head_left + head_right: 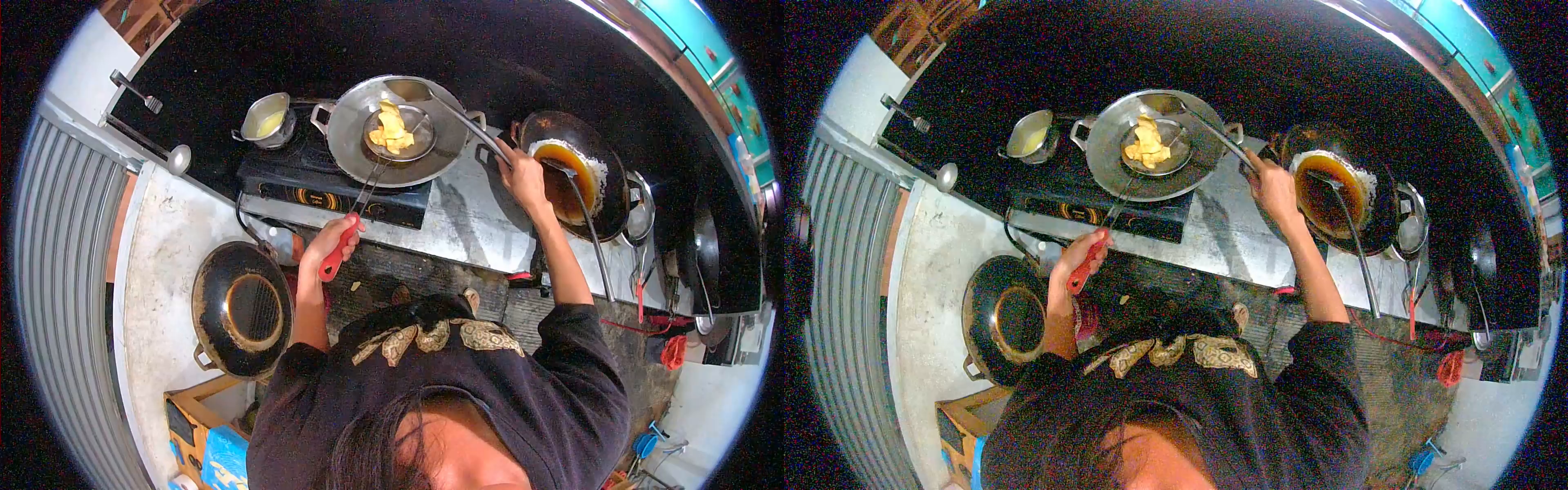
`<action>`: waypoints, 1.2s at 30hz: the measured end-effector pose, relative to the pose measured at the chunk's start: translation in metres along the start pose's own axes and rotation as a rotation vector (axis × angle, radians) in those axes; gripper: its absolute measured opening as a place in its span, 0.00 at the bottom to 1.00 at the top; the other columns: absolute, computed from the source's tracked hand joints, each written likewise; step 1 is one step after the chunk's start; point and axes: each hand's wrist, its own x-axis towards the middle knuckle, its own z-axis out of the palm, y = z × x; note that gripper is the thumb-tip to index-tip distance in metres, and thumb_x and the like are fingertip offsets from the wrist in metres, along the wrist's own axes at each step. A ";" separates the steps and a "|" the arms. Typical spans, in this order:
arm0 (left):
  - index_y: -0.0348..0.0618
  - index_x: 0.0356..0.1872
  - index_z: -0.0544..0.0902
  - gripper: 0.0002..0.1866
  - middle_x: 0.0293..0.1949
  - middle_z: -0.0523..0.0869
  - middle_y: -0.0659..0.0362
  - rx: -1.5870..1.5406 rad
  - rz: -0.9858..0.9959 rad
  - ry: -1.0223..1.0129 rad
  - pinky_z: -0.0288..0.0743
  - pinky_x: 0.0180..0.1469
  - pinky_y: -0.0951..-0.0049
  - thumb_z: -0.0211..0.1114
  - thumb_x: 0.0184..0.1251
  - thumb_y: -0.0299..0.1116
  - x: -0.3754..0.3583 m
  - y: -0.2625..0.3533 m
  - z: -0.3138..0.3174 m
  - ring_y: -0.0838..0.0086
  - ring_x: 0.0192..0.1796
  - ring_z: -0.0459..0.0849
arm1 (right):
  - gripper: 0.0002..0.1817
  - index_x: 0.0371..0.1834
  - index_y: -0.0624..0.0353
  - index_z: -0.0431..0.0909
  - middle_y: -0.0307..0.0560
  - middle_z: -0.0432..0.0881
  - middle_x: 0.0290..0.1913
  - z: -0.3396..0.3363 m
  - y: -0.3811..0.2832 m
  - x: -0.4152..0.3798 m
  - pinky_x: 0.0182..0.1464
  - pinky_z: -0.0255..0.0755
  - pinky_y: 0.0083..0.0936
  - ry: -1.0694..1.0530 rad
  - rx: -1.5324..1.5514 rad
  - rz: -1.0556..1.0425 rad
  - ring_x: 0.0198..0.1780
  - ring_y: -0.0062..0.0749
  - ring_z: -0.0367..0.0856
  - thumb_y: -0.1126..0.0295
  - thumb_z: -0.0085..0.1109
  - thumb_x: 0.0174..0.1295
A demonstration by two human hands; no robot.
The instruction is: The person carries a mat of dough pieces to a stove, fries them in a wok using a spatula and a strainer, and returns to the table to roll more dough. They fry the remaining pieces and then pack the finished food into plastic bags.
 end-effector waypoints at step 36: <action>0.41 0.40 0.74 0.17 0.18 0.70 0.66 -0.120 0.110 0.235 0.60 0.15 0.80 0.49 0.72 0.47 0.002 0.019 -0.009 0.83 0.14 0.66 | 0.23 0.56 0.48 0.76 0.54 0.77 0.31 0.049 0.011 -0.053 0.34 0.73 0.43 -0.073 -0.053 0.124 0.31 0.51 0.79 0.71 0.58 0.54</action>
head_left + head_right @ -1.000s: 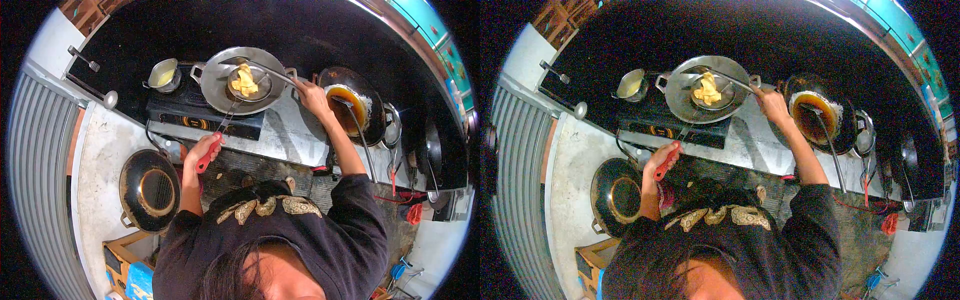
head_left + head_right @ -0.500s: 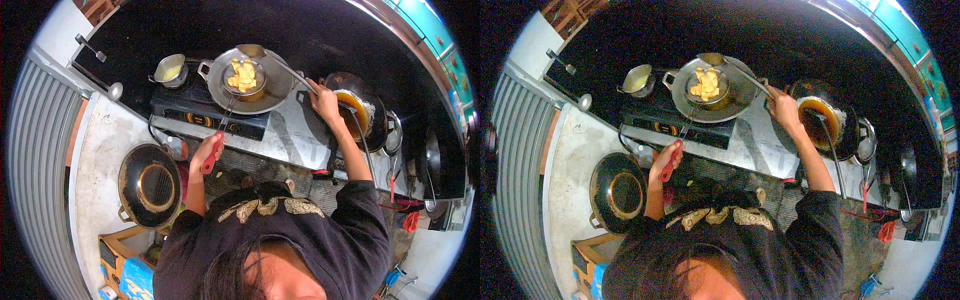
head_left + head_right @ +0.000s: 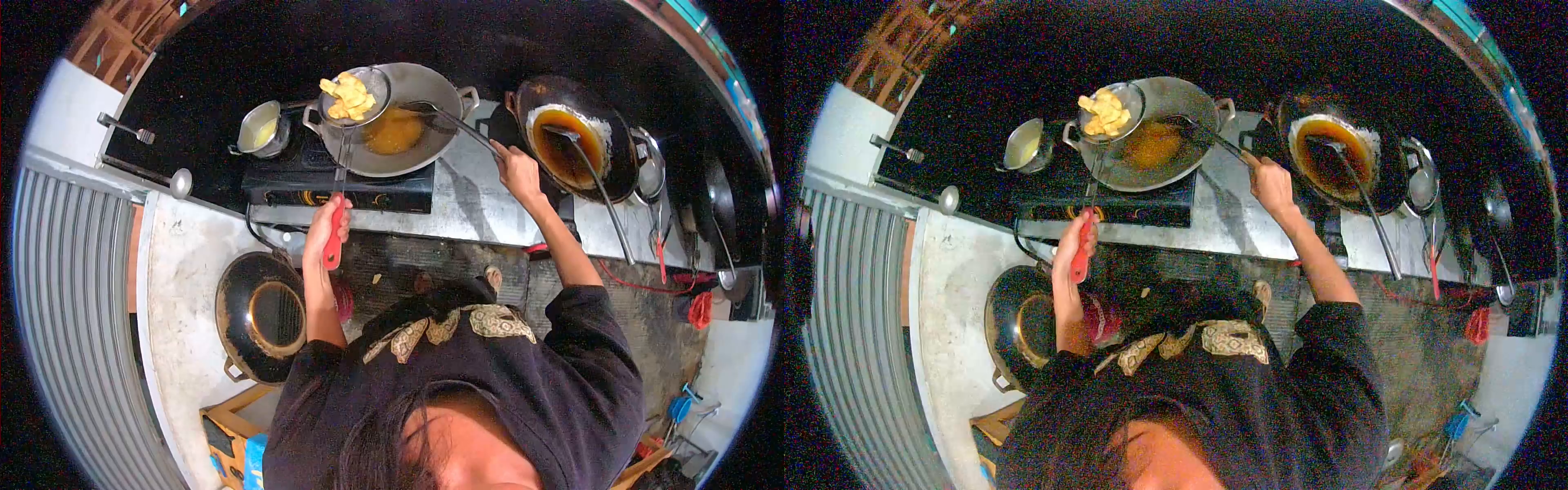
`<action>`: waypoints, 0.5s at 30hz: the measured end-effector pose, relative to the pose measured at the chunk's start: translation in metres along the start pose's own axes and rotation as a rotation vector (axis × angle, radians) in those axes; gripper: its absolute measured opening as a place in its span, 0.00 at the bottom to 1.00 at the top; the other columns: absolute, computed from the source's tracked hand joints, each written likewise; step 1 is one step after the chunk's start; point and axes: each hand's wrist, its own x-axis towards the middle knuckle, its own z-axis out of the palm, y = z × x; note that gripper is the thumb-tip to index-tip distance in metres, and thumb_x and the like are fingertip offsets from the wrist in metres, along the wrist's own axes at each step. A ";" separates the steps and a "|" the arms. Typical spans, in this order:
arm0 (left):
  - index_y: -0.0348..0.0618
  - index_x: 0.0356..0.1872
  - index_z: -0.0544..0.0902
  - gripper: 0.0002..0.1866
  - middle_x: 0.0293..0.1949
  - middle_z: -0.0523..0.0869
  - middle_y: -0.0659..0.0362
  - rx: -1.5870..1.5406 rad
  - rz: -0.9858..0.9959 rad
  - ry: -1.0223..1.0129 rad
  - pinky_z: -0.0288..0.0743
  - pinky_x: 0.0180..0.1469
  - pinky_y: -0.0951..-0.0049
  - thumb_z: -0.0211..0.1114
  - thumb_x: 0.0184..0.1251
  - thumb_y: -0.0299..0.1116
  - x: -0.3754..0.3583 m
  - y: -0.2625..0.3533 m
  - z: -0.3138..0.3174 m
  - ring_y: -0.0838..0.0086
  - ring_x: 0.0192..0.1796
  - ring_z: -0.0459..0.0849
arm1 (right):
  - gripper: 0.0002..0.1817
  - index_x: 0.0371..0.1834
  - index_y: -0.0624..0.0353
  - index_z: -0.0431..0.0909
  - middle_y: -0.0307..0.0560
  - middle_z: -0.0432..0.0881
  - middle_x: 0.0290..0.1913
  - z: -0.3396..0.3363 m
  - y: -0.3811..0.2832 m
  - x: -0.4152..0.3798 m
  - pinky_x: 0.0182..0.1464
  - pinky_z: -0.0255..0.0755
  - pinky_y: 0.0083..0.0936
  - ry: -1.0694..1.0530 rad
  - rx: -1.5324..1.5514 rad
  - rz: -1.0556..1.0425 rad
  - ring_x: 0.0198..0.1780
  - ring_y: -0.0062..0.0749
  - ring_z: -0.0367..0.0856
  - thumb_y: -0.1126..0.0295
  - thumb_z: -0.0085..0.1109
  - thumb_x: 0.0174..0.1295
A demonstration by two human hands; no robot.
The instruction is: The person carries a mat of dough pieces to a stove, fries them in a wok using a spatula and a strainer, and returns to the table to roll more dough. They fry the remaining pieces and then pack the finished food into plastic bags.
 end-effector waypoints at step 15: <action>0.40 0.39 0.74 0.17 0.17 0.69 0.65 0.100 0.059 -0.042 0.63 0.15 0.78 0.47 0.72 0.45 0.025 -0.017 0.033 0.81 0.14 0.67 | 0.17 0.46 0.60 0.82 0.61 0.83 0.30 0.016 -0.050 0.002 0.40 0.73 0.34 -0.102 0.717 0.548 0.34 0.42 0.84 0.65 0.63 0.54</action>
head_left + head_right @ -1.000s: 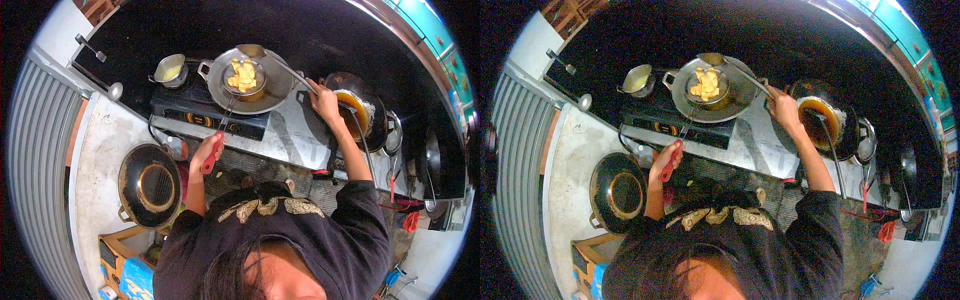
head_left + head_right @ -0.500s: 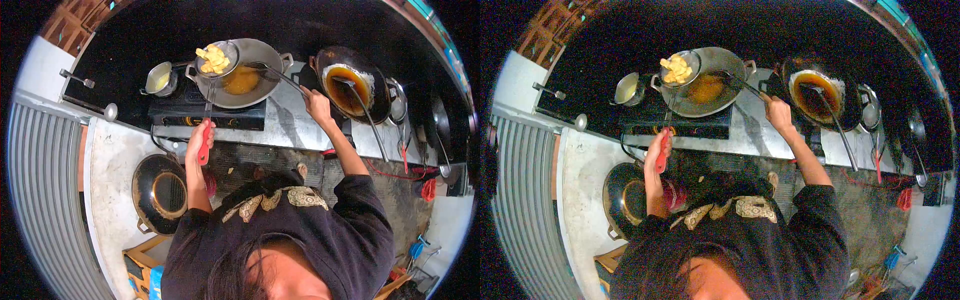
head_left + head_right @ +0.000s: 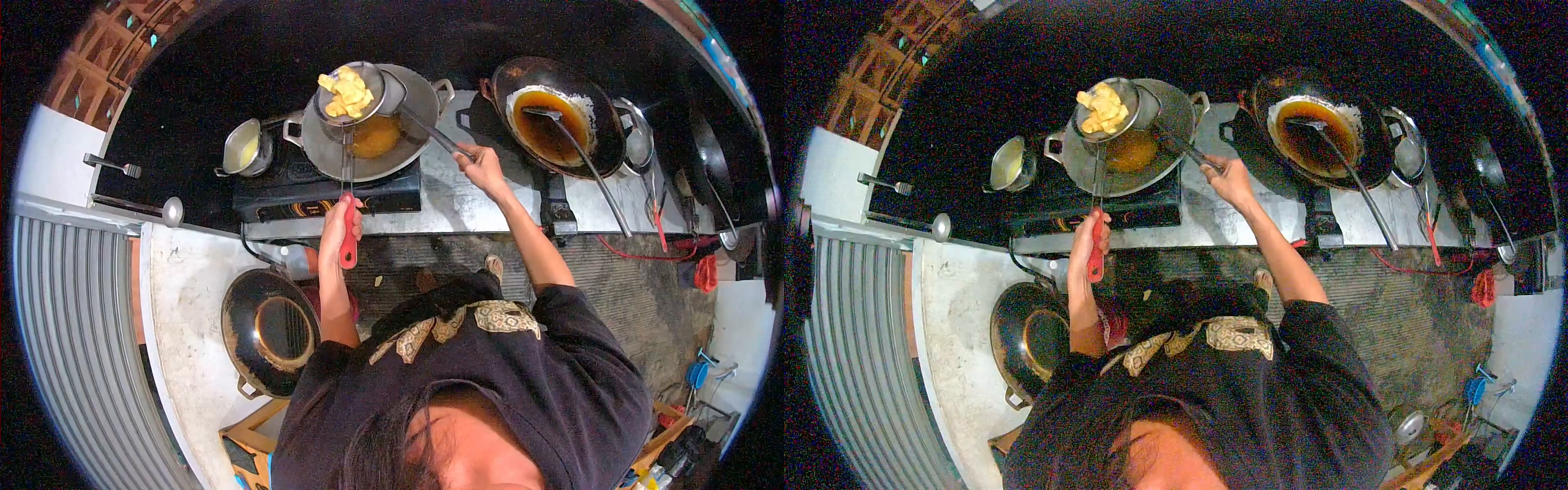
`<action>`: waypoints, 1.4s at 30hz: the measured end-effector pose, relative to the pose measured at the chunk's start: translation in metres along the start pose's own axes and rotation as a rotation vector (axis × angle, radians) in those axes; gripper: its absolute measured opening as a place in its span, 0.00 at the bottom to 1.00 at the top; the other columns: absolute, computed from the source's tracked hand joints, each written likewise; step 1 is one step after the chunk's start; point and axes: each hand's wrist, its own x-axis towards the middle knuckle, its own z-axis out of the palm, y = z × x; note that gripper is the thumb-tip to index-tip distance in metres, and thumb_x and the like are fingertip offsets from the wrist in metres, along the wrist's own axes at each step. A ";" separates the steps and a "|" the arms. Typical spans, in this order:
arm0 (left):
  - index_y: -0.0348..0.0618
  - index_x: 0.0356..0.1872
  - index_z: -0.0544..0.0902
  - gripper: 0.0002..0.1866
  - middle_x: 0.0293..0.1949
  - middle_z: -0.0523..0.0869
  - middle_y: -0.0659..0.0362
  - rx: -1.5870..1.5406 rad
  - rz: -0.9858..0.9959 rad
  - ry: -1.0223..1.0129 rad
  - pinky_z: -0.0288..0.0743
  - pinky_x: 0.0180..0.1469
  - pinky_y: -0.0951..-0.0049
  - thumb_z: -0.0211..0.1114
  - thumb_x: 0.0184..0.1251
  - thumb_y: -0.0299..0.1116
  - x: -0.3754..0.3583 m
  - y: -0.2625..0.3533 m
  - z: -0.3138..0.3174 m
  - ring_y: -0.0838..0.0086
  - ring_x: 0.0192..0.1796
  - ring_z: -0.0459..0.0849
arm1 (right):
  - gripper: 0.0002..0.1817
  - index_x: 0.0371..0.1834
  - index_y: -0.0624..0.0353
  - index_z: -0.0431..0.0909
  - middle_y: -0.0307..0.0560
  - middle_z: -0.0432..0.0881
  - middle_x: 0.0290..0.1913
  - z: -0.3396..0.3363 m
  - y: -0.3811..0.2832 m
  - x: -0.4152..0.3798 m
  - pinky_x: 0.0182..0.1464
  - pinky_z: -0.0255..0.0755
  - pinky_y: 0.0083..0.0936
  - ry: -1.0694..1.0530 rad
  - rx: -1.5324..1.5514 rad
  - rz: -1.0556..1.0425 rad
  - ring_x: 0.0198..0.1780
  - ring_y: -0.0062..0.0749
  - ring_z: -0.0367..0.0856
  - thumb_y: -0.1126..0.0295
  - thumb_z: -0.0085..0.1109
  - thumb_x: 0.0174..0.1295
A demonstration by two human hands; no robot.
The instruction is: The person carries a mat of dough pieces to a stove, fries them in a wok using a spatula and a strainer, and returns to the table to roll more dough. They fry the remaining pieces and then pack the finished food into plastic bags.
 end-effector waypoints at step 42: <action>0.47 0.38 0.74 0.16 0.18 0.69 0.68 -0.083 0.005 0.070 0.58 0.14 0.82 0.50 0.71 0.49 0.007 -0.006 0.009 0.84 0.14 0.63 | 0.10 0.41 0.54 0.79 0.44 0.78 0.40 -0.048 0.037 -0.125 0.45 0.71 0.36 0.182 -0.268 -0.541 0.42 0.42 0.78 0.66 0.60 0.56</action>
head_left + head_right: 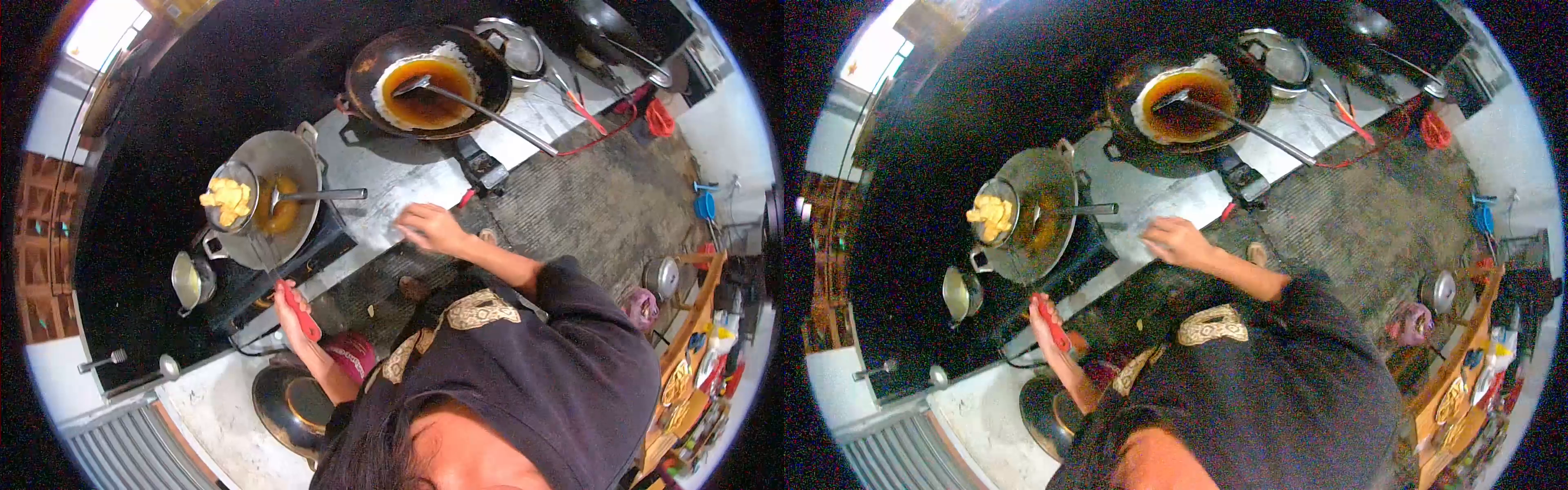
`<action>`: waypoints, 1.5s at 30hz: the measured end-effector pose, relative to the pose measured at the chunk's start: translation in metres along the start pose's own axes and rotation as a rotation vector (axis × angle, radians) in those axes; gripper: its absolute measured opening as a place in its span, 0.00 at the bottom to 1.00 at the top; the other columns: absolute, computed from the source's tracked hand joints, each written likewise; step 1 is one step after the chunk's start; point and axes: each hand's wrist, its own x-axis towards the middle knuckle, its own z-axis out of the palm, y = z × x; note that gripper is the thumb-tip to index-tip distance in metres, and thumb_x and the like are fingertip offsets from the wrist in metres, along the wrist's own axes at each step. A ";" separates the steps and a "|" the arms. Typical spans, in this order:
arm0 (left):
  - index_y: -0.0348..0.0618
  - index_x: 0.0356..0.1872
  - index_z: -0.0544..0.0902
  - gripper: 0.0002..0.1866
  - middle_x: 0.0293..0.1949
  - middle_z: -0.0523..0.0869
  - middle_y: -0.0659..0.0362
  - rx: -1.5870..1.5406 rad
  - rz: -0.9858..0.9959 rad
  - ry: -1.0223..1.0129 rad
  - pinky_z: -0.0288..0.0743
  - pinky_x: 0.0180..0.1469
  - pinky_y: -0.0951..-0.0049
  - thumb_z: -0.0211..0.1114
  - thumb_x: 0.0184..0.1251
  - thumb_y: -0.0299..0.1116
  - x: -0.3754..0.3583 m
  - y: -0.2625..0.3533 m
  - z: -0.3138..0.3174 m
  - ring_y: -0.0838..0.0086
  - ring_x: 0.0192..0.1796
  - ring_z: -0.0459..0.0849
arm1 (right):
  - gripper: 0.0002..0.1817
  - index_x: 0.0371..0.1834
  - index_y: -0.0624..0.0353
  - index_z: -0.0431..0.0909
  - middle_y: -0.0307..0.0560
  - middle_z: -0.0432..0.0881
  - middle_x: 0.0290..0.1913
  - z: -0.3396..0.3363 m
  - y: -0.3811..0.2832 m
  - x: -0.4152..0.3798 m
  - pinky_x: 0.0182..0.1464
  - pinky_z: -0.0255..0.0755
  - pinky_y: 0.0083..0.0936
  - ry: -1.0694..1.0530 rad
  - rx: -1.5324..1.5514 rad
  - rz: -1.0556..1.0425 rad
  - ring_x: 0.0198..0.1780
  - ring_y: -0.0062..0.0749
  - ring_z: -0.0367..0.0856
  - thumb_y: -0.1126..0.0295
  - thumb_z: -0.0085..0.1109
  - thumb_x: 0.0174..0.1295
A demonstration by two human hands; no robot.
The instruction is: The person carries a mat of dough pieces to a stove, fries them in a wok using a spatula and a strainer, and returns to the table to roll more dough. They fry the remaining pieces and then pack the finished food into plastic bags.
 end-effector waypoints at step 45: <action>0.40 0.41 0.74 0.18 0.20 0.70 0.66 0.169 -0.133 -0.600 0.64 0.19 0.78 0.47 0.73 0.46 -0.020 -0.159 0.781 0.82 0.16 0.66 | 0.16 0.31 0.70 0.79 0.48 0.83 0.26 -0.385 0.342 -0.569 0.29 0.75 0.26 0.088 0.292 1.671 0.29 0.28 0.83 0.64 0.55 0.64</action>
